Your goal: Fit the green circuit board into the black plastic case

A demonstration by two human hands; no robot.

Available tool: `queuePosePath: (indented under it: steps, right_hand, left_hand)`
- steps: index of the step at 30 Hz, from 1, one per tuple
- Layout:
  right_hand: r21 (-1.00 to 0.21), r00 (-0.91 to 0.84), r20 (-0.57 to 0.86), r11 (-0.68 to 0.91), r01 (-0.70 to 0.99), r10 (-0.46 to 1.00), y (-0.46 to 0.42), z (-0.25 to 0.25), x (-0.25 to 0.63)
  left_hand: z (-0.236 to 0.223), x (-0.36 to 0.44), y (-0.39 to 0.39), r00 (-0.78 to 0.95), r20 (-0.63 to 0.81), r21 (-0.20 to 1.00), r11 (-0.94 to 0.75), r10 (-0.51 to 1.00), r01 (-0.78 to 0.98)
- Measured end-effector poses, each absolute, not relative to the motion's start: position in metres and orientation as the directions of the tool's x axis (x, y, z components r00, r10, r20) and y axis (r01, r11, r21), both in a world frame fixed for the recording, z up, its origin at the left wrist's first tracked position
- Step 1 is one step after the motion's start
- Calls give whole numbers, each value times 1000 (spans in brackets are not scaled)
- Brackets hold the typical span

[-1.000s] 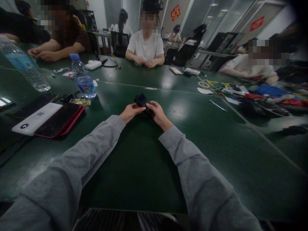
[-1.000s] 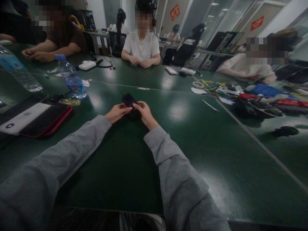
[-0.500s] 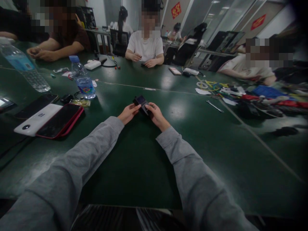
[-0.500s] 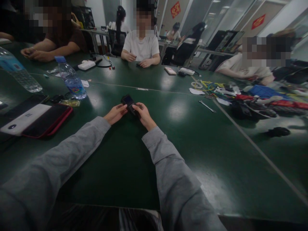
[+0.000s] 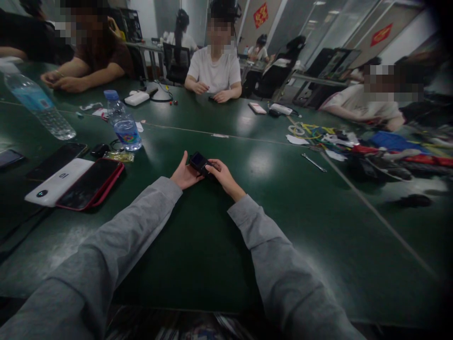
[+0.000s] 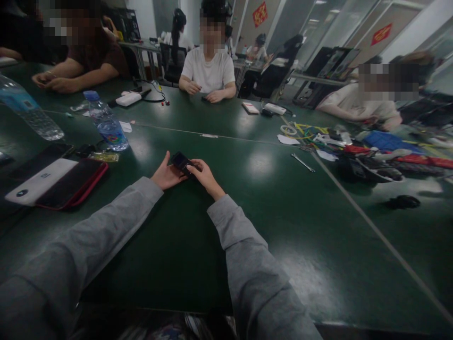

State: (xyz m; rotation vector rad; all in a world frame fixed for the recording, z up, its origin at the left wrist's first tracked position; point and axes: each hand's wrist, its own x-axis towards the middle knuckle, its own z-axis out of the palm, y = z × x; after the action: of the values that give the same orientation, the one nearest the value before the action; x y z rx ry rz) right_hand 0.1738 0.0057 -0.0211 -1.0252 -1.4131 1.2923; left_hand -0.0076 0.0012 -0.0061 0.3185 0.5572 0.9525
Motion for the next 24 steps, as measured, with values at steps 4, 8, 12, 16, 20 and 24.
queuePosePath:
  steps: [4, 8, 12, 16, 20, 24]
  right_hand:
    - [-951, -135, 234, 256, 176, 963, 6, -29, 169]
    - [-874, -71, 382, 386, 296, 921, 2, -31, 170]
    - [-817, -119, 456, 468, 337, 882, -6, -27, 168]
    - [-681, -212, 542, 573, 456, 813, -12, -27, 165]
    - [-590, -229, 555, 573, 568, 799, -14, -27, 164]
    - [-552, -229, 570, 573, 606, 790, -14, -26, 165]
  left_hand:
    - [-6, -10, 2, 443, -325, 461, 548, 836, -698]
    - [-5, -10, 1, 459, -317, 450, 557, 830, -698]
    - [-2, -8, -1, 446, -327, 455, 552, 833, -698]
    - [1, -8, -3, 417, -345, 455, 539, 841, -709]
    - [0, -9, -3, 442, -327, 459, 550, 835, -698]
    - [-4, -11, -1, 452, -315, 458, 551, 834, -697]
